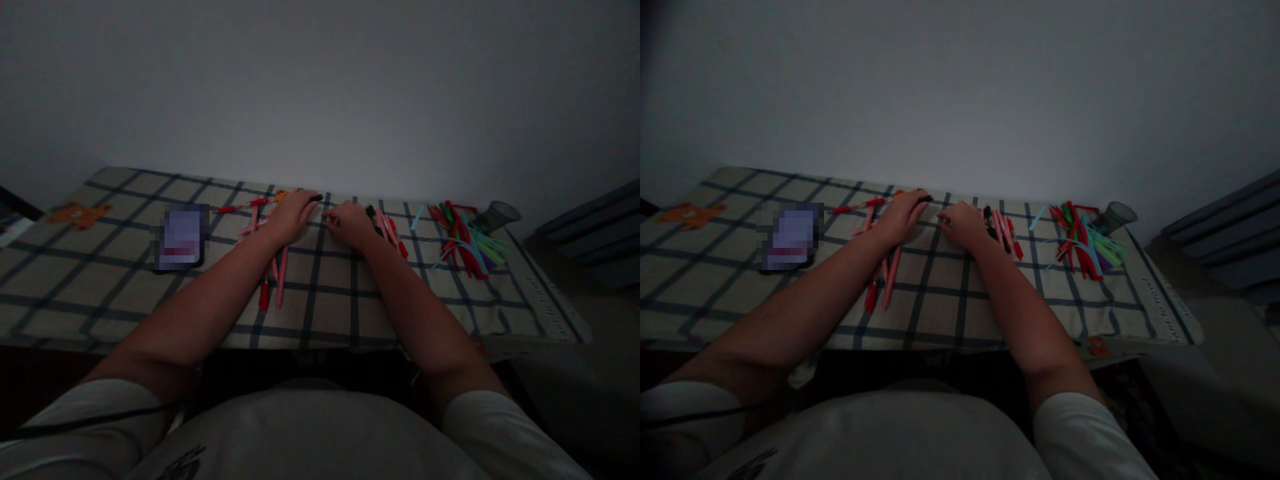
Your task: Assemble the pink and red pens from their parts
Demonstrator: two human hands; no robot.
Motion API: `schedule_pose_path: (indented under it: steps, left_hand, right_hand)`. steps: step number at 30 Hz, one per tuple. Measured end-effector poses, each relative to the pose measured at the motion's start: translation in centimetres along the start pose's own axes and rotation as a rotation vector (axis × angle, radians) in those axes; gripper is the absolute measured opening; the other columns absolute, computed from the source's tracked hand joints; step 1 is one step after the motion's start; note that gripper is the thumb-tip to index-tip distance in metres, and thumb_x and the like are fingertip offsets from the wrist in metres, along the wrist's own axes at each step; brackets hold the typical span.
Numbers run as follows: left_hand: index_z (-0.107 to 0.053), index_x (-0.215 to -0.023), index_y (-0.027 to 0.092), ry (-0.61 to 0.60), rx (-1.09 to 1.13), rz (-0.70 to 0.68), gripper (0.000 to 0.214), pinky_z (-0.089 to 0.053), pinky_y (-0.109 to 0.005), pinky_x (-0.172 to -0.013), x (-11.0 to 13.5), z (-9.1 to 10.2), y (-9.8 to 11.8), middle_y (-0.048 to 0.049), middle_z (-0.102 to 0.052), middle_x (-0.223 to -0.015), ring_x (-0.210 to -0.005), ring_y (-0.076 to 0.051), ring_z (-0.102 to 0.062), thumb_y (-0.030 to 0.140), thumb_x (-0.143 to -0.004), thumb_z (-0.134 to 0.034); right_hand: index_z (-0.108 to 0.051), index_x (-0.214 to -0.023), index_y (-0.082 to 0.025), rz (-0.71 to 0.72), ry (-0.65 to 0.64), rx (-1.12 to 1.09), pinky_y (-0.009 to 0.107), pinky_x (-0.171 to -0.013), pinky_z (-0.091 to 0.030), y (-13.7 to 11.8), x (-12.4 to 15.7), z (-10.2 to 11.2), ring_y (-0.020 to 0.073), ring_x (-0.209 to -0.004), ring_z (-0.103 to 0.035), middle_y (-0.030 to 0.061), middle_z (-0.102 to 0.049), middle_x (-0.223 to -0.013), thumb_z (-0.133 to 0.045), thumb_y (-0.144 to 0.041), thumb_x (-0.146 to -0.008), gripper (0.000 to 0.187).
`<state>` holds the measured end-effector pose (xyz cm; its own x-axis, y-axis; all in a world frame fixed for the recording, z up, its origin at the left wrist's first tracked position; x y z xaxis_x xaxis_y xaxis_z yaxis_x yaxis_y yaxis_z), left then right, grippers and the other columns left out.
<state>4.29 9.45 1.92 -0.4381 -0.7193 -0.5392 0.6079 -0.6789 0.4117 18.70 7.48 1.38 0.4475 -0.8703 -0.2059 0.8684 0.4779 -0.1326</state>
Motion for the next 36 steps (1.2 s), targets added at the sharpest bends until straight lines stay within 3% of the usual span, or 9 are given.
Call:
schedule_pose_path:
  steps: [9,15,22,26,30,36]
  left_hand:
    - [-0.076,-0.133,0.018,0.005,-0.038,-0.095,0.04,-0.054,-0.051,-0.115,0.0,0.1,0.8,-0.0177,-0.077,-0.129,-0.124,-0.033,-0.068,0.039,-0.116,-0.048]
    - [-0.08,-0.135,0.023,0.049,-0.037,-0.099,0.04,-0.054,-0.051,-0.111,0.3,0.6,0.8,-0.0147,-0.075,-0.126,-0.122,-0.033,-0.066,0.045,-0.116,-0.052]
    - [-0.082,-0.14,0.028,0.069,-0.05,-0.143,0.041,-0.055,-0.05,-0.108,0.6,0.8,0.8,-0.0128,-0.075,-0.123,-0.12,-0.031,-0.066,0.05,-0.116,-0.057]
    - [-0.083,-0.141,0.028,0.08,-0.058,-0.154,0.037,-0.055,-0.048,-0.108,0.6,0.7,0.6,-0.0117,-0.076,-0.121,-0.118,-0.03,-0.067,0.046,-0.114,-0.065]
    - [-0.083,-0.139,0.029,0.075,-0.055,-0.156,0.034,-0.055,-0.047,-0.106,0.6,0.7,0.5,-0.0109,-0.077,-0.119,-0.115,-0.03,-0.068,0.043,-0.113,-0.067]
    - [-0.083,-0.139,0.026,0.098,-0.068,-0.176,0.037,-0.056,-0.047,-0.104,0.7,0.8,0.7,-0.0116,-0.077,-0.118,-0.114,-0.03,-0.069,0.046,-0.115,-0.062]
  right_hand:
    - [-0.081,-0.15,-0.02,-0.021,-0.09,0.068,0.049,-0.106,-0.048,-0.5,0.1,-0.9,0.0372,-0.131,-0.068,0.0169,-0.084,-0.136,-0.063,-0.018,-0.104,0.049]
    - [-0.086,-0.131,-0.018,0.001,-0.09,0.151,0.046,-0.098,-0.048,-1.0,0.0,-1.1,0.037,-0.122,-0.07,0.0185,-0.086,-0.127,-0.061,-0.019,-0.103,0.037]
    - [-0.089,-0.132,-0.02,-0.006,-0.067,0.148,0.047,-0.097,-0.051,-0.9,0.0,-0.6,0.0351,-0.116,-0.072,0.0181,-0.086,-0.124,-0.066,-0.022,-0.102,0.038]
    - [-0.092,-0.128,-0.021,-0.024,-0.039,0.03,0.046,-0.1,-0.055,-0.3,-0.3,-0.6,0.0333,-0.114,-0.073,0.0157,-0.087,-0.119,-0.072,-0.019,-0.097,0.036]
    - [-0.092,-0.108,-0.021,-0.061,0.029,-0.11,0.045,-0.1,-0.055,0.7,-0.6,-0.5,0.0307,-0.106,-0.073,0.0129,-0.087,-0.11,-0.073,-0.018,-0.095,0.023]
    - [-0.078,-0.085,-0.022,-0.152,0.329,-0.567,0.04,-0.094,-0.054,2.9,-0.9,1.4,0.0237,-0.091,-0.068,0.0063,-0.079,-0.092,-0.076,-0.028,-0.095,0.012]
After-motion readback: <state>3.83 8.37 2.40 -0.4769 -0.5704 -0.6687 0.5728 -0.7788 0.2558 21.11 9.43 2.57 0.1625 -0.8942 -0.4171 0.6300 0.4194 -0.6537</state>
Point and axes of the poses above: each hand's wrist, its own x-axis away from the middle knuckle, its own z-axis out of the back of the hand, y = z × x, the point moved 9 cm from there along -x, towards the middle knuckle
